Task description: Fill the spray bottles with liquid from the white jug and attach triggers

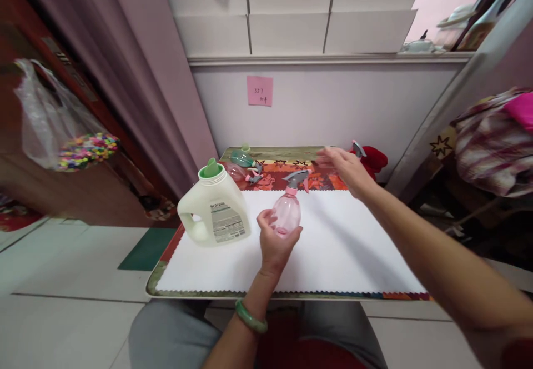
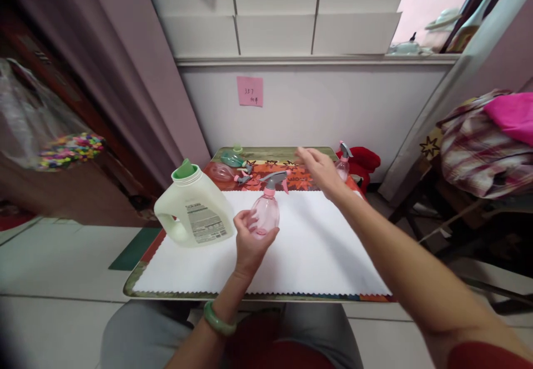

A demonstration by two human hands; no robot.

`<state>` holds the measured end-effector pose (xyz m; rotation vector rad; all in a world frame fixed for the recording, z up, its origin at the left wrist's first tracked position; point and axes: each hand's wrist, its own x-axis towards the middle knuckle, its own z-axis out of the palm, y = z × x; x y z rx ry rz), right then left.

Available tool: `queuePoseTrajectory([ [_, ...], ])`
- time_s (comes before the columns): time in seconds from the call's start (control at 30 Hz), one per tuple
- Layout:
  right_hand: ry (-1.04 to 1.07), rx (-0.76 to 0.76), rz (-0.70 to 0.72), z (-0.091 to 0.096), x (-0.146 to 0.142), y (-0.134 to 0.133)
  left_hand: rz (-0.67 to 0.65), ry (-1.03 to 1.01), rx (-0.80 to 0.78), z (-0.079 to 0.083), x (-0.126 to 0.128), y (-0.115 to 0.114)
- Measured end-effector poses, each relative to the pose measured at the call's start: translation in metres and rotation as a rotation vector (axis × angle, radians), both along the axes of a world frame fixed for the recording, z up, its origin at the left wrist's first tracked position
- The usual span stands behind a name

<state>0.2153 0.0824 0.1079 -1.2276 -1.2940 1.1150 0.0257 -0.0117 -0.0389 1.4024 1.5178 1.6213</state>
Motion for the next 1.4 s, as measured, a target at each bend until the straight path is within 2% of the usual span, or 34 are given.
queuePoseTrajectory([
  [0.07, 0.024, 0.025, -0.060, -0.019, -0.007, -0.017, 0.004, -0.019, -0.011, 0.002, -0.002, -0.003],
  [0.2, 0.067, -0.163, 0.094, -0.059, -0.040, -0.053, 0.053, 0.084, 0.040, 0.004, -0.003, -0.005],
  [0.27, 0.240, -0.260, -0.016, -0.068, -0.056, -0.062, 0.124, 0.267, 0.169, 0.004, -0.005, -0.005],
  [0.37, 0.386, -0.320, -0.153, -0.066, -0.069, -0.062, 0.234, 0.624, 0.432, 0.007, -0.009, -0.003],
  [0.47, 0.450, -0.315, -0.066, -0.055, -0.071, -0.058, 0.261, 0.908, 0.607, 0.011, -0.014, -0.004],
  [0.53, 0.512, -0.309, -0.057, -0.048, -0.072, -0.054, 0.248, 0.989, 0.650, 0.012, -0.015, -0.005],
  [0.63, 0.622, -0.330, -0.148, -0.046, -0.073, -0.048, 0.200, 0.967, 0.660, 0.013, -0.012, -0.009],
  [0.7, 0.669, -0.292, -0.122, -0.047, -0.071, -0.044, 0.118, 0.837, 0.581, 0.016, -0.008, -0.011],
  [0.73, 0.664, -0.256, -0.072, -0.047, -0.068, -0.043, 0.060, 0.721, 0.490, 0.019, -0.007, -0.013],
  [0.8, 0.600, -0.190, 0.068, -0.046, -0.060, -0.041, -0.118, 0.362, 0.230, 0.027, -0.005, -0.015],
  [0.87, 0.535, -0.172, 0.239, -0.042, -0.050, -0.040, -0.392, -0.128, -0.064, 0.036, -0.006, -0.015],
  [0.93, 0.518, -0.173, 0.422, -0.038, -0.043, -0.038, -0.724, -0.599, -0.355, 0.042, -0.006, -0.014],
  [1.0, 0.540, -0.145, 0.560, -0.035, -0.039, -0.035, -0.977, -0.923, -0.575, 0.044, -0.006, -0.013],
  [1.03, 0.549, -0.120, 0.601, -0.034, -0.038, -0.034, -1.051, -1.019, -0.643, 0.043, -0.005, -0.013],
  [1.13, 0.509, -0.055, 0.672, -0.034, -0.040, -0.032, -1.133, -1.143, -0.695, 0.038, 0.000, -0.016],
  [1.27, 0.453, -0.022, 0.804, -0.033, -0.042, -0.035, -1.166, -1.109, -0.728, 0.032, 0.005, -0.022],
  [1.33, 0.493, -0.042, 0.776, -0.031, -0.042, -0.035, -1.074, -1.097, -0.705, 0.031, 0.004, -0.022],
  [1.4, 0.542, -0.095, 0.644, -0.030, -0.042, -0.033, -0.830, -1.060, -0.616, 0.031, 0.000, -0.022],
])
